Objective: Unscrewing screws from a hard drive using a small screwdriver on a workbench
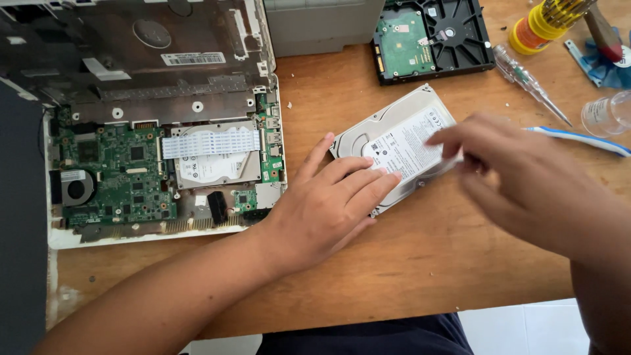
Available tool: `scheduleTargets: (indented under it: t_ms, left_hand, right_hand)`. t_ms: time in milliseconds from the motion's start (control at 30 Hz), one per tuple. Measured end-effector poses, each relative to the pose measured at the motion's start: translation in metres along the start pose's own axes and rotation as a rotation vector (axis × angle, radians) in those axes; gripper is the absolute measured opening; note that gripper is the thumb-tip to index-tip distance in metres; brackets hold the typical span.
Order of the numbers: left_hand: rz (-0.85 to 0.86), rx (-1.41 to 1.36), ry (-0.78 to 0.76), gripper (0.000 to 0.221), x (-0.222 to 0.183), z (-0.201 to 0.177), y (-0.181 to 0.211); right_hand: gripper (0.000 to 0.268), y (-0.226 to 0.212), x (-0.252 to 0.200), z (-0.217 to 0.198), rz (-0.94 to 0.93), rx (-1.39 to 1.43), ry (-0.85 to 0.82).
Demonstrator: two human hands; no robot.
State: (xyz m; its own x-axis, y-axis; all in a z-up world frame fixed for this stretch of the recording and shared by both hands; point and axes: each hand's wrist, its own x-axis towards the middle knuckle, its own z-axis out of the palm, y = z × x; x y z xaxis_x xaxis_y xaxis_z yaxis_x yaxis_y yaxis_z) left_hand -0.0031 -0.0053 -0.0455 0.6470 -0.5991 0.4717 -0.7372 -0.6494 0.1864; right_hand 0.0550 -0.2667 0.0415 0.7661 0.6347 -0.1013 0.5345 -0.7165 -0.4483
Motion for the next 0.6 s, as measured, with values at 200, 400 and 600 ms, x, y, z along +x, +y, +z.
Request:
scheduleTargets:
  t_ms: [200,400,600]
  left_hand:
    - [-0.002,-0.037,0.002,0.072,0.000,0.000,-0.001]
    - [0.009,-0.051,-0.021,0.068,0.001,-0.001,-0.002]
    - [0.001,-0.070,-0.022,0.059,0.004,-0.005,-0.002]
  right_hand:
    - [0.054,-0.001,-0.022,0.002,-0.188,0.434,0.332]
    - [0.026,0.041,-0.024,0.032,-0.311,0.109,0.548]
    - [0.029,0.037,-0.026,0.036,-0.435,0.103,0.586]
